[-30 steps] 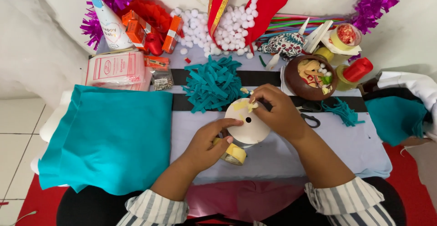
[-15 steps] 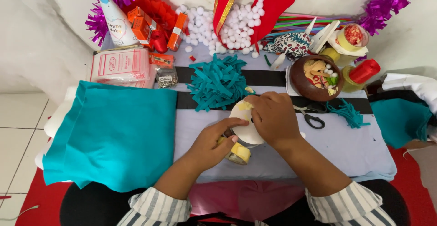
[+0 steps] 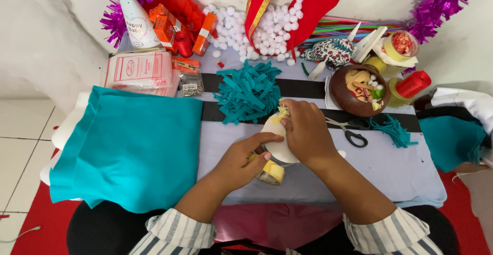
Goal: Applying double-sided tape to a circular cardboard base for a handicraft project
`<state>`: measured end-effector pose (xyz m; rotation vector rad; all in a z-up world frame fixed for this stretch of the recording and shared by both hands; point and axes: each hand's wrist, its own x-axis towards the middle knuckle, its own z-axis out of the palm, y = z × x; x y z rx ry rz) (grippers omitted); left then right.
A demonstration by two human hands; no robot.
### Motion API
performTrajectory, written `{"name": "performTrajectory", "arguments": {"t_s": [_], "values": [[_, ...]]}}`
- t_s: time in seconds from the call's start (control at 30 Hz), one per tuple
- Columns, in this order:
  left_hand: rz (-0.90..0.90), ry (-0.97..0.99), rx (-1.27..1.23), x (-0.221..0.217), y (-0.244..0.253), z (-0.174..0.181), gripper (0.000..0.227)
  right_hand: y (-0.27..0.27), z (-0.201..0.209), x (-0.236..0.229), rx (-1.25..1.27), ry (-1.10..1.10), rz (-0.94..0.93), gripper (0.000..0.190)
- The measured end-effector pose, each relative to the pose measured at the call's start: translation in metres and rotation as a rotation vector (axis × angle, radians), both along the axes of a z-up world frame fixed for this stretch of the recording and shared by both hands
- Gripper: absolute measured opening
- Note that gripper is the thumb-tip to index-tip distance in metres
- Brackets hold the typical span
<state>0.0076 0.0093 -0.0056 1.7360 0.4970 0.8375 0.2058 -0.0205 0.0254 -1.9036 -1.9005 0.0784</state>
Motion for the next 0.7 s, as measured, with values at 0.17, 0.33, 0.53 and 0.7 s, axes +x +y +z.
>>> {"name": "performTrajectory", "arguments": {"t_s": [0.17, 0.33, 0.53, 0.7], "values": [[0.015, 0.016, -0.001, 0.0, -0.003, 0.006, 0.036, 0.002, -0.002, 0.004, 0.005, 0.096, 0.035, 0.03], [0.02, 0.019, 0.018, 0.0, -0.002, 0.006, 0.036, 0.003, -0.003, 0.006, 0.015, 0.187, 0.044, 0.029], [-0.024, -0.019, 0.021, 0.0, -0.002, -0.006, 0.037, 0.005, -0.009, 0.009, 0.026, 0.148, 0.082, 0.025], [-0.028, 0.015, 0.051, -0.001, -0.004, -0.001, 0.038, -0.001, -0.012, 0.001, 0.001, 0.074, 0.121, 0.023]]}}
